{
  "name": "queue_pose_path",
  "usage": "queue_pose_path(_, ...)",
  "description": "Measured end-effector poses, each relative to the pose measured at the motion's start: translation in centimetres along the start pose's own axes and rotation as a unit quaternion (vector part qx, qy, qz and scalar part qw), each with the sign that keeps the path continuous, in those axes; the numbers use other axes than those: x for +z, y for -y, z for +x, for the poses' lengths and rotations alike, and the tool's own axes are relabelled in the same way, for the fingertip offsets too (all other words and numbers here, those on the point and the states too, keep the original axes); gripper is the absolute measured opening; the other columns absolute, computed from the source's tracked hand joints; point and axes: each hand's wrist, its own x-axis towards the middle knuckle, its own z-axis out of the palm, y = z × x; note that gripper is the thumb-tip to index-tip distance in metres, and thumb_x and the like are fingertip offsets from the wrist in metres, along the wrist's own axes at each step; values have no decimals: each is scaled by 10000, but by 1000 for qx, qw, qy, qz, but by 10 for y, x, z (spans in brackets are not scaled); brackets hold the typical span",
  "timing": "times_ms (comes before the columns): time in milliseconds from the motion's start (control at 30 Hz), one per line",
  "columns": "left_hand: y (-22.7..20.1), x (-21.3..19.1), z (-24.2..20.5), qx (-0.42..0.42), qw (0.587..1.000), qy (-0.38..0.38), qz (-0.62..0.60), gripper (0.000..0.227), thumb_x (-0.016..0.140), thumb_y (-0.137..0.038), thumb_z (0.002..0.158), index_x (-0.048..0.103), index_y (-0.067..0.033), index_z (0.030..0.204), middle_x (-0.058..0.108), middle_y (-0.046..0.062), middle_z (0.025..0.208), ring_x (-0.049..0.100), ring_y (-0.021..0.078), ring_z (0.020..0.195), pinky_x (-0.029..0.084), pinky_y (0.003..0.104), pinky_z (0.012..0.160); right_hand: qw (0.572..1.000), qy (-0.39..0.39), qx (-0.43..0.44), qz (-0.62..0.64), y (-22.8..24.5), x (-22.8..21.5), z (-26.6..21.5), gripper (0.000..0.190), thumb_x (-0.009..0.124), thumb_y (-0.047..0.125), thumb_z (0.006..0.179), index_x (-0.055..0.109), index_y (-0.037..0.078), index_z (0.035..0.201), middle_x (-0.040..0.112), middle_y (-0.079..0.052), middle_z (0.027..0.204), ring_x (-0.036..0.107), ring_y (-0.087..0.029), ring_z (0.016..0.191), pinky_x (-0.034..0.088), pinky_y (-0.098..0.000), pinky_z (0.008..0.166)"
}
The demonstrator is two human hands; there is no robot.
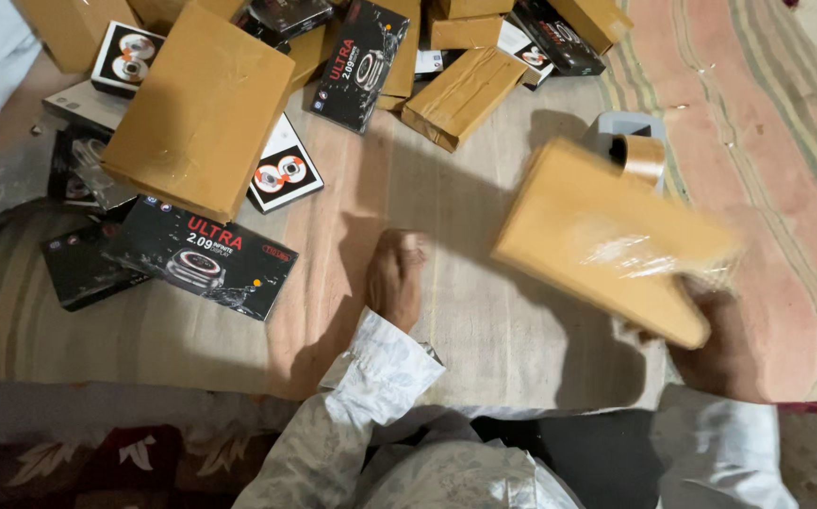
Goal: The person places small product boxes into larger cardboard shipping boxes, folds the flaps, and seals them with packing tape using a tape dispenser. The person repeats this process for multiple items, stacking the finished packages aside.
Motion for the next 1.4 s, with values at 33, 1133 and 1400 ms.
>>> queue_pose_path(33, -1, 1, 0, 53, 999, -6, 10, 470, 357, -406, 1100, 673, -59, 1090, 680, 131, 972, 664, 293, 892, 528, 412, 846, 997, -4, -65, 39, 4, -14, -1, 573, 498, 349, 1061, 527, -111, 1400, 698, -206, 1133, 671, -304, 827, 536, -395, 673)
queue_pose_path(1133, 34, -49, 82, 49, 907, -118, 401, 831, 856, -438, 701, 528, -119, 1395, 364, 274, 1487, 338, 507, 1356, 183, 647, 1123, 992, 71, 89, -47, -38, 136, -20, 270, 621, 186, 971, 682, -20, 1134, 747, -141, 795, 660, -172, 570, 501, -289, 483)
queue_pose_path(1400, -3, -91, 40, 235, 906, -96, 338, 616, 903, -405, 835, 643, -123, 1317, 442, 149, 1530, 422, 370, 1422, 288, 600, 1208, 994, 62, 73, -54, -50, 136, -20, 286, 618, 171, 985, 676, -54, 1152, 733, -156, 790, 660, -179, 585, 512, -304, 502)
